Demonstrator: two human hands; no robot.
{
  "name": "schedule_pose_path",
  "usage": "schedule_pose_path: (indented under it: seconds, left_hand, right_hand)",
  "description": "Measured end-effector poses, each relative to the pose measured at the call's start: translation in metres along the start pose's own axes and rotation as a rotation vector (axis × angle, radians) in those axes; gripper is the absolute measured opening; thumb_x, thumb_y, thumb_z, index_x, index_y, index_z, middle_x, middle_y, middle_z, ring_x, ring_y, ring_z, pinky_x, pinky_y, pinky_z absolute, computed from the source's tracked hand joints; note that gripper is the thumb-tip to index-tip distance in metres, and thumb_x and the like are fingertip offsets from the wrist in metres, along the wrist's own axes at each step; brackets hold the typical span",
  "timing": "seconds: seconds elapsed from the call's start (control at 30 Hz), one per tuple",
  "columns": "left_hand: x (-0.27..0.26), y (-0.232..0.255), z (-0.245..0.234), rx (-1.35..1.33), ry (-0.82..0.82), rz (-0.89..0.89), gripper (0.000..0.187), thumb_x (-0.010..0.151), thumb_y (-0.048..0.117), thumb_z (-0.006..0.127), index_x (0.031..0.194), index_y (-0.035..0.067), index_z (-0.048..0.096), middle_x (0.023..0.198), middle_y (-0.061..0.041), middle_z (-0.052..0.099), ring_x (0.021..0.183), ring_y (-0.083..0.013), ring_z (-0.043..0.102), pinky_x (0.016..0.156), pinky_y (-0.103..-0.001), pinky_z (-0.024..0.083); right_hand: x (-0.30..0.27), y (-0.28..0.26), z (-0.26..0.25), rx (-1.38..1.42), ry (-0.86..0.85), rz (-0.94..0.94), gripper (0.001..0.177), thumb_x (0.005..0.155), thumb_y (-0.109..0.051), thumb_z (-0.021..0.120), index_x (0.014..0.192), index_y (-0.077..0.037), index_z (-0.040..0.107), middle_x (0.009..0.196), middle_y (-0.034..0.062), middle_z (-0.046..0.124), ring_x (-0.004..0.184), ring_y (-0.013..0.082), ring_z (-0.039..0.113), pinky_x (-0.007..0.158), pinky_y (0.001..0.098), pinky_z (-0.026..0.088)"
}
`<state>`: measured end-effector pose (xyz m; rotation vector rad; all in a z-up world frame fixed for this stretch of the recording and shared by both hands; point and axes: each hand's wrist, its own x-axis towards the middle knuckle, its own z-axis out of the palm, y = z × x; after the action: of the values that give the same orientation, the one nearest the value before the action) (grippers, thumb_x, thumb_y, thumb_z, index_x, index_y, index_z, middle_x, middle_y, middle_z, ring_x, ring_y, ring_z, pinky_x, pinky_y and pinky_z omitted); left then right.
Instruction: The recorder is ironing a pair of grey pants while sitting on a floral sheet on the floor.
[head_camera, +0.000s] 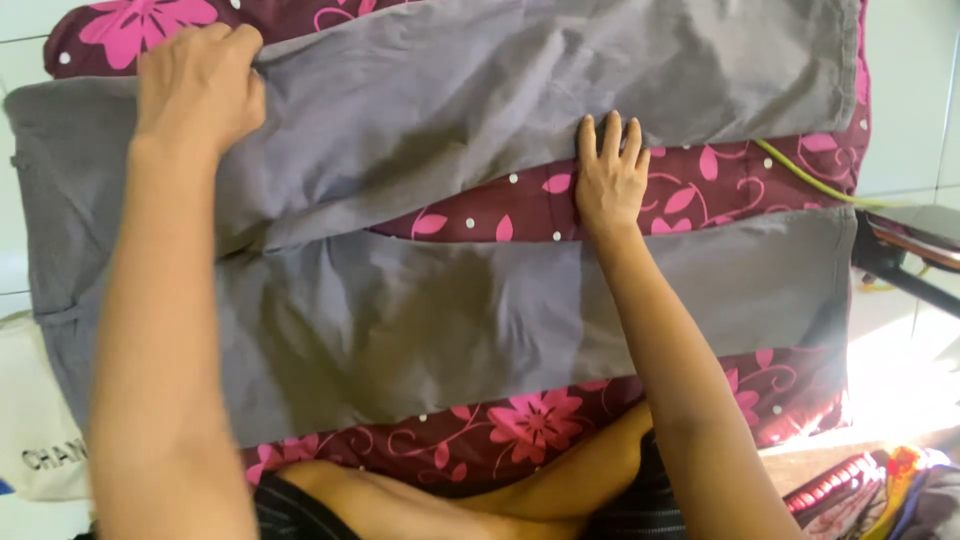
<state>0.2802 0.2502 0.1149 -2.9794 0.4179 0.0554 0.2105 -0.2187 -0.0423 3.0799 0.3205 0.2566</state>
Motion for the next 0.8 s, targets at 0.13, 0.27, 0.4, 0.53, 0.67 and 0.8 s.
schedule_pose_path:
  seconds: [0.13, 0.27, 0.4, 0.53, 0.67, 0.8]
  left_hand:
    - [-0.059, 0.032, -0.076, 0.182, 0.130, 0.167, 0.007, 0.099, 0.012, 0.068, 0.104, 0.008, 0.064, 0.093, -0.005, 0.061, 0.091, -0.0270, 0.064, 0.070, -0.041, 0.052]
    - [-0.145, 0.078, -0.124, 0.291, 0.186, 0.283, 0.018, 0.096, 0.013, 0.065, 0.114, 0.013, 0.068, 0.089, -0.001, 0.056, 0.083, -0.0197, 0.059, 0.064, -0.034, 0.049]
    - [-0.211, 0.114, -0.139, 0.225, 0.211, 0.301, 0.020, 0.088, 0.011, 0.067, 0.108, 0.014, 0.069, 0.092, 0.001, 0.061, 0.079, -0.0181, 0.059, 0.063, -0.032, 0.049]
    - [-0.271, 0.133, -0.122, 0.091, 0.191, 0.253, 0.026, 0.084, 0.009, 0.067, 0.110, 0.010, 0.071, 0.097, 0.000, 0.066, 0.081, -0.0184, 0.061, 0.067, -0.033, 0.052]
    - [-0.322, 0.149, -0.103, 0.059, 0.166, 0.167, 0.026, 0.083, 0.009, 0.068, 0.109, 0.009, 0.072, 0.094, -0.001, 0.065, 0.084, -0.0193, 0.063, 0.070, -0.034, 0.055]
    - [-0.372, 0.175, -0.061, -0.016, 0.120, 0.210, 0.029, 0.084, 0.009, 0.068, 0.113, 0.007, 0.069, 0.100, -0.004, 0.067, 0.086, -0.0200, 0.065, 0.072, -0.032, 0.057]
  right_hand:
    - [0.004, 0.031, 0.007, 0.208, -0.030, 0.005, 0.047, 0.099, -0.013, 0.060, 0.146, -0.009, 0.054, 0.147, 0.0179, 0.053, 0.135, 0.0439, 0.051, 0.106, 0.0546, 0.047]
    - [0.029, 0.057, -0.074, 0.445, 0.276, 0.057, 0.068, 0.090, -0.007, 0.067, 0.152, -0.002, 0.039, 0.147, 0.0302, 0.048, 0.139, 0.0488, 0.041, 0.118, 0.0566, 0.033]
    - [0.045, 0.070, -0.140, 0.305, 0.383, -0.131, 0.062, 0.082, -0.008, 0.068, 0.141, 0.005, 0.055, 0.140, 0.0373, 0.050, 0.133, 0.0523, 0.038, 0.106, 0.0638, 0.028]
    - [0.003, 0.143, -0.105, -0.058, 0.286, -0.280, 0.009, 0.094, -0.010, 0.065, 0.102, -0.011, 0.062, 0.124, 0.0074, 0.060, 0.131, 0.0292, 0.051, 0.116, 0.0567, 0.030]
    - [-0.094, 0.186, -0.120, -0.097, 0.231, -0.183, 0.006, 0.100, -0.007, 0.059, 0.101, -0.013, 0.060, 0.103, 0.0048, 0.055, 0.109, 0.0255, 0.054, 0.105, 0.0466, 0.037]
    - [-0.205, 0.195, -0.125, -0.117, 0.168, -0.088, 0.010, 0.100, -0.006, 0.057, 0.104, -0.014, 0.061, 0.102, 0.0053, 0.055, 0.107, 0.0246, 0.054, 0.106, 0.0435, 0.040]
